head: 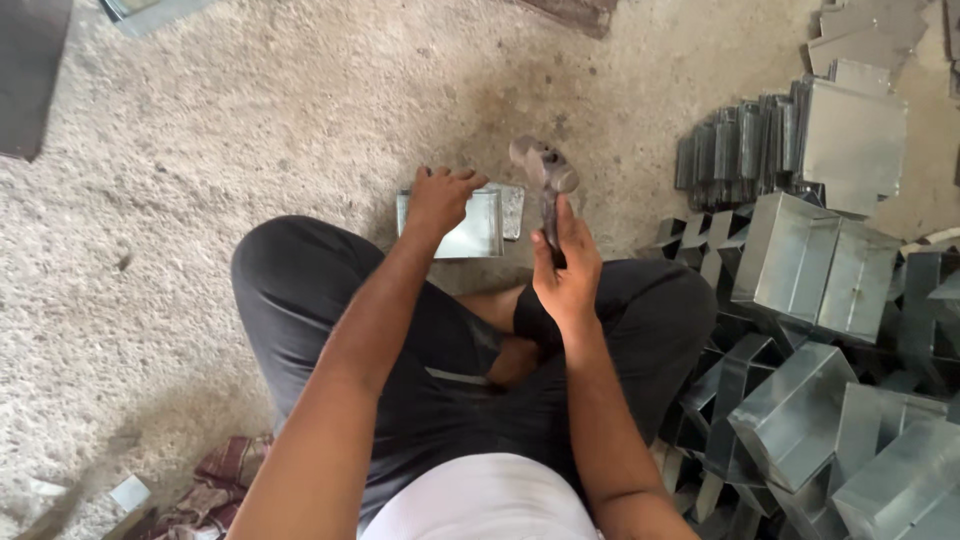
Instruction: The person sits on the floor and uses a hammer to strike small metal pieces placed on a metal block. They repeatedly pick up pieces, position them, and hammer them to shape or flatten them.
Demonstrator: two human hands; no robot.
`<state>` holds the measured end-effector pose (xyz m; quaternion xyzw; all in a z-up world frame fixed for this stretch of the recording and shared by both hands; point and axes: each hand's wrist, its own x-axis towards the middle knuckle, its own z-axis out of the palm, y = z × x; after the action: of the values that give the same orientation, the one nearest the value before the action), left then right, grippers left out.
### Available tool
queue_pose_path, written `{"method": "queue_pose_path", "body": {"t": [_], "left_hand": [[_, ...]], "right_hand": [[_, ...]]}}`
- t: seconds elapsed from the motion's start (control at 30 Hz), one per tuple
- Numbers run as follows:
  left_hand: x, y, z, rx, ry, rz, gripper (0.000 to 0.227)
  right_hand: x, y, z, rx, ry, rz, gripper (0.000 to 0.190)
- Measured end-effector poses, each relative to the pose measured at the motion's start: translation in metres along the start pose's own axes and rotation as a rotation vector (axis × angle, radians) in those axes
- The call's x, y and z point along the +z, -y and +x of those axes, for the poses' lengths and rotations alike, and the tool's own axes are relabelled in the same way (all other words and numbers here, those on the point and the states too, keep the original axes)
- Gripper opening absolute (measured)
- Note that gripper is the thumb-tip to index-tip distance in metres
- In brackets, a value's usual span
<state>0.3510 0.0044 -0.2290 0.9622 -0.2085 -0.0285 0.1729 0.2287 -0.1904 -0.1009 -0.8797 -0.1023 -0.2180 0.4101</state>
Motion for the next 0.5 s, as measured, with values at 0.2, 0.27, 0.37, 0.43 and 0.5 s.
{"method": "queue_pose_path", "body": {"t": [0.2,0.27,0.37,0.43,0.5], "left_hand": [[-0.005,0.0,0.002,-0.042,0.071,-0.037,0.05],[-0.007,0.005,0.01,-0.061,0.132,-0.041,0.05],[0.008,-0.007,0.004,-0.041,0.115,0.007,0.046],[0.007,-0.005,0.005,-0.024,0.121,0.022,0.054],[-0.004,0.005,0.009,-0.011,0.101,0.011,0.054]], "right_hand": [[0.011,-0.016,-0.001,0.047,0.244,-0.13,0.063],[0.011,-0.031,-0.005,0.078,0.279,-0.224,0.064],[0.011,-0.054,-0.032,0.149,0.087,-0.071,0.058],[0.025,-0.068,-0.043,0.397,0.08,0.161,0.062],[0.045,-0.084,-0.041,0.268,0.033,0.11,0.063]]}}
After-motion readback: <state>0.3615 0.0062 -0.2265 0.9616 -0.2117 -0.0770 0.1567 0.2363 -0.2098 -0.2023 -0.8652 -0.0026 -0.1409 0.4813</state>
